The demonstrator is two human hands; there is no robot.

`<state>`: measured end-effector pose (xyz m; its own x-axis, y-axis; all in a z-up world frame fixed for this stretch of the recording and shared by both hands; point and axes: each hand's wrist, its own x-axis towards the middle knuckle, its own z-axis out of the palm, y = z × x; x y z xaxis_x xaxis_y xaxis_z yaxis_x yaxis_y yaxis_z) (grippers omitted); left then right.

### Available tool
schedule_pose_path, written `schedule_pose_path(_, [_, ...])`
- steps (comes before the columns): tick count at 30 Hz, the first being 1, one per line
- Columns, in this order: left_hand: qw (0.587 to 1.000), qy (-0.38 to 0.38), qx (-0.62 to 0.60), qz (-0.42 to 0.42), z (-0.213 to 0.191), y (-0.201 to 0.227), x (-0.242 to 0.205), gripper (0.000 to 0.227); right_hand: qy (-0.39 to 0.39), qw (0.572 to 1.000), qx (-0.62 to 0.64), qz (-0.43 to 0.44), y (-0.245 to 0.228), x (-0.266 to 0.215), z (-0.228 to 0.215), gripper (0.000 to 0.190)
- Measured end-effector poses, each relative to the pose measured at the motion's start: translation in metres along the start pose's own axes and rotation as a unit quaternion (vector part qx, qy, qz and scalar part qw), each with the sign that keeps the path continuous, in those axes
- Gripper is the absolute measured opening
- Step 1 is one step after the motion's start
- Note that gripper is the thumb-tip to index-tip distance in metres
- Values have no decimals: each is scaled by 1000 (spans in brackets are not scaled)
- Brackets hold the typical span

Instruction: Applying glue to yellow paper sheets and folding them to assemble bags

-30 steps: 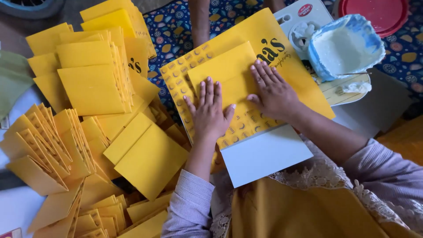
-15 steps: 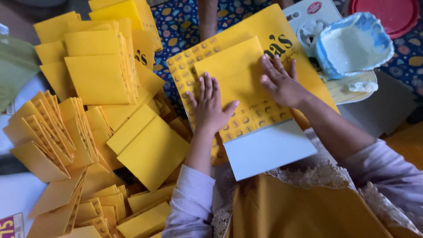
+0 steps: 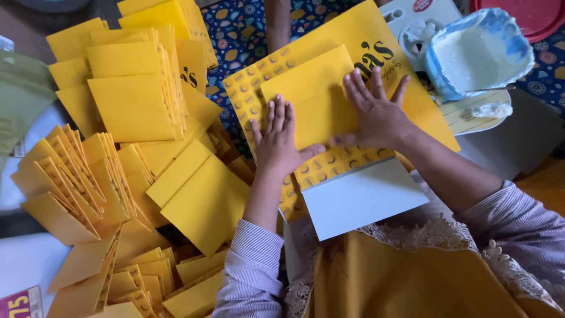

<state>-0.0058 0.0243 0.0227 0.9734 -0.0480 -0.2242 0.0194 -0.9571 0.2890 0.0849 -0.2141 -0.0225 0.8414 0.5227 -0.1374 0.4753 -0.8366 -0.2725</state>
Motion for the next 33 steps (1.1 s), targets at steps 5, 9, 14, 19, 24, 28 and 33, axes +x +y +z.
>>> schedule_pose_path(5, [999,28,41,0,14,-8,7,128,164,977,-67,-118,-25,20,16,108])
schedule_pose_path(9, [1000,-5,-11,-1,-1,-1,1,124,173,952,-39,-250,-29,18,27,95])
schedule_pose_path(14, [999,31,-23,15,15,-10,5,131,77,935,223,-265,-7,-20,-14,62])
schedule_pose_path(19, [999,38,-6,16,9,-5,1,129,234,917,221,-235,25,-64,4,57])
schedule_pose_path(24, [995,80,37,-44,14,4,3,127,361,881,213,-219,56,-110,6,23])
schedule_pose_path(28, [994,76,33,-73,15,6,5,122,383,889,191,-160,70,-134,2,8])
schedule_pose_path(33, [992,58,72,-87,4,2,20,102,364,916,143,-91,71,-155,-8,17])
